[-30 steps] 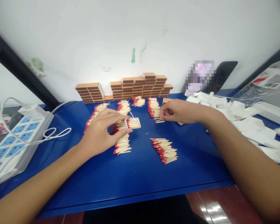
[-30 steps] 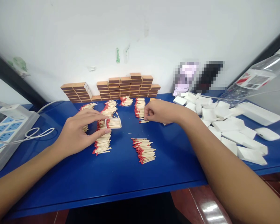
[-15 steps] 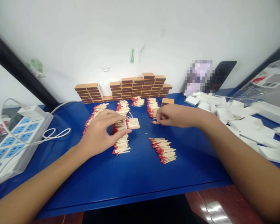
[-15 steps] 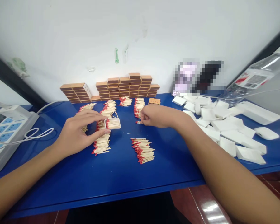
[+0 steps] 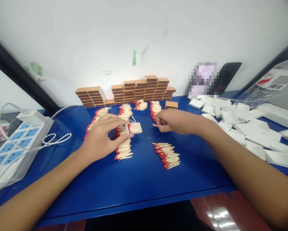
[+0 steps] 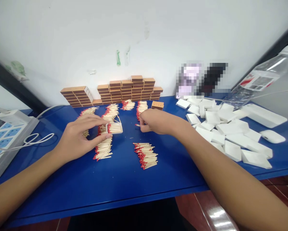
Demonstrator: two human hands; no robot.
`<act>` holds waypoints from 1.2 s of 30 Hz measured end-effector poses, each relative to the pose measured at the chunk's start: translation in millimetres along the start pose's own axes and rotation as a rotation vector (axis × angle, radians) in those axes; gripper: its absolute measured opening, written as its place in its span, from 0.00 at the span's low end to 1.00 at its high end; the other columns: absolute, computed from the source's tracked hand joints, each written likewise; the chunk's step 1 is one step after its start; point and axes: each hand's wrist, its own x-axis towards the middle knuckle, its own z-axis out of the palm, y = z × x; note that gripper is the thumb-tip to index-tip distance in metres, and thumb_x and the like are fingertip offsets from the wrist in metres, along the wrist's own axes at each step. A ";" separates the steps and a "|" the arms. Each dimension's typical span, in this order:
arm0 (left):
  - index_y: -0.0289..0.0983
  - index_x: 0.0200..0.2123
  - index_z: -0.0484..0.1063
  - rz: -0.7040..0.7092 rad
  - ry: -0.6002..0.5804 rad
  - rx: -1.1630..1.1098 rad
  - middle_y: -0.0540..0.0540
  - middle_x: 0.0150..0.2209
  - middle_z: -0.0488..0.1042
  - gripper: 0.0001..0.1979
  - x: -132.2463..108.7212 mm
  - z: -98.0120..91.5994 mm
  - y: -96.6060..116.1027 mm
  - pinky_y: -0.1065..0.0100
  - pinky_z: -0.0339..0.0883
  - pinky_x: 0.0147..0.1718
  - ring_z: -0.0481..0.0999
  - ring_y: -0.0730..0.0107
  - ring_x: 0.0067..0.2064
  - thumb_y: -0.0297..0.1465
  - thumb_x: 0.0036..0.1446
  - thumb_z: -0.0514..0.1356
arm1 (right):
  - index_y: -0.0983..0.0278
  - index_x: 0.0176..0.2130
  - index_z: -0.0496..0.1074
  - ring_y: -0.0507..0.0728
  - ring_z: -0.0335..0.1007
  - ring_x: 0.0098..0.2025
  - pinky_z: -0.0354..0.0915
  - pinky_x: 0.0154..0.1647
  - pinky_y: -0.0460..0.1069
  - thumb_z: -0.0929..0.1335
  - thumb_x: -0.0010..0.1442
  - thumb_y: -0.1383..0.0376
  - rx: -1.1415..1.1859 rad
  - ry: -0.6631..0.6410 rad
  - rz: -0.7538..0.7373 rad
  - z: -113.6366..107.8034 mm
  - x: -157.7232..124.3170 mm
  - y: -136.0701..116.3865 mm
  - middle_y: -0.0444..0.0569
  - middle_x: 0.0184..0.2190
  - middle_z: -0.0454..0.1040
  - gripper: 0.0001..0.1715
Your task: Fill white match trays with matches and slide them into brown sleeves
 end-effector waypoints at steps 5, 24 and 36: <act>0.42 0.48 0.82 -0.012 0.003 -0.006 0.44 0.45 0.84 0.15 1.4 0.7 0.9 0.52 0.75 0.53 0.81 0.57 0.48 0.40 0.61 0.71 | 0.61 0.30 0.66 0.53 0.58 0.27 0.51 0.28 0.50 0.69 0.59 0.67 0.108 0.117 -0.119 1.7 -1.9 1.7 0.44 0.27 0.69 0.06; 0.41 0.50 0.81 -0.049 -0.024 -0.081 0.44 0.46 0.84 0.17 -2.4 4.3 8.3 0.55 0.75 0.52 0.80 0.59 0.49 0.40 0.60 0.72 | 0.62 0.40 0.72 0.52 0.62 0.31 0.57 0.34 0.48 0.68 0.69 0.64 0.209 0.450 -0.498 29.7 -0.9 -36.6 0.46 0.35 0.71 0.05; 0.42 0.50 0.81 -0.061 -0.017 -0.068 0.45 0.46 0.84 0.16 -1.1 1.4 9.9 0.56 0.75 0.52 0.80 0.59 0.49 0.40 0.61 0.71 | 0.62 0.37 0.73 0.54 0.63 0.34 0.57 0.35 0.49 0.69 0.68 0.65 0.213 0.492 -0.498 23.3 -3.4 -32.4 0.44 0.31 0.70 0.05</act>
